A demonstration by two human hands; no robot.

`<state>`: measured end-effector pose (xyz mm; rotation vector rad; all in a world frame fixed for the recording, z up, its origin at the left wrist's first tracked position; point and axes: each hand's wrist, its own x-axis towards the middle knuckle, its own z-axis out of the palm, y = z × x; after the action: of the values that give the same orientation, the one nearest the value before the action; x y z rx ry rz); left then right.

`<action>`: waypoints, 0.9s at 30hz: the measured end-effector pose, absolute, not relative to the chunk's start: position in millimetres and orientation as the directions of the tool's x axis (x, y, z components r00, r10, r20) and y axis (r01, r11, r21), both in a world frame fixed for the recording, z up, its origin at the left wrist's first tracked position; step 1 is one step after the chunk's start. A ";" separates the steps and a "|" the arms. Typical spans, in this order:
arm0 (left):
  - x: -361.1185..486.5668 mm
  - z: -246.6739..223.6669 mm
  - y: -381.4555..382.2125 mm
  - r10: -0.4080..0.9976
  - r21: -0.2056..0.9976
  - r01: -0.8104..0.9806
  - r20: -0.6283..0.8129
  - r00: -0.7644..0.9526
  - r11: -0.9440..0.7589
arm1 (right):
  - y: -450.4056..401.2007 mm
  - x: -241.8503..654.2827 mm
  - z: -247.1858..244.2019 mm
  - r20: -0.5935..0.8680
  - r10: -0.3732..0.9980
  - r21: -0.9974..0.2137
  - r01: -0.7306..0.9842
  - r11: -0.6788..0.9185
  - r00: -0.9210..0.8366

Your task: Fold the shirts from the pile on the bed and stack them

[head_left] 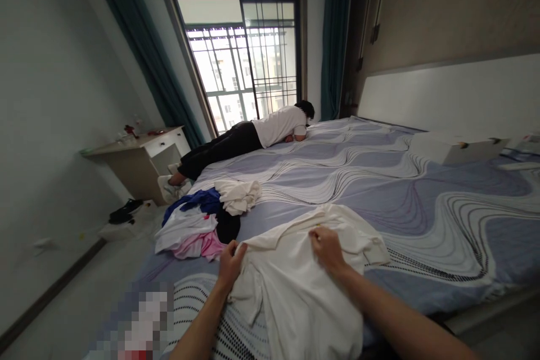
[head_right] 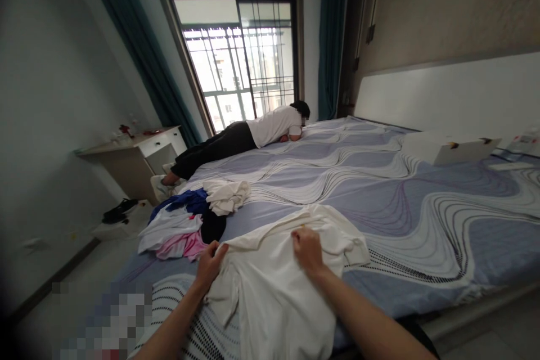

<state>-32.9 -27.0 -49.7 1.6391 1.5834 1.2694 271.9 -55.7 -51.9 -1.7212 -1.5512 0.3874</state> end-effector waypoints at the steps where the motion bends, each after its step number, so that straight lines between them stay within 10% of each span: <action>1: -18.2 -47.7 -40.0 0.963 0.878 0.433 0.260 -0.076 -0.203 | -63.8 251.8 -51.4 0.166 0.978 -0.780 0.623 0.050 0.129; 6: 35.2 -45.4 -101.9 0.814 0.967 0.066 0.170 0.555 -0.247 | -82.6 187.8 -45.5 -0.150 0.989 -0.980 0.130 -0.148 -0.011; 11: 22.8 -62.7 -104.1 0.988 0.967 -0.251 0.067 0.137 -0.031 | -86.5 192.2 -34.9 -0.077 0.996 -0.991 0.115 -0.071 -0.050; 18: 18.9 -54.1 -83.1 0.970 0.786 0.575 0.130 0.207 -0.228 | -51.6 216.8 -4.9 0.033 0.810 -0.864 0.390 0.318 -0.586; 22: -32.0 -26.2 -44.7 0.999 0.605 0.795 0.022 0.041 -0.045 | -22.4 272.9 -2.4 0.041 0.988 -0.588 0.796 0.144 -0.149; 27: -86.6 -19.6 -5.1 0.979 0.405 0.905 0.195 0.055 -0.131 | -23.4 342.3 -41.5 0.044 0.967 -0.341 0.913 -0.222 0.251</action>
<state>-86.6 -5.1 -19.6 2.1473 1.9456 0.6377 342.3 -23.4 -41.5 -2.2300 -1.7389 0.2554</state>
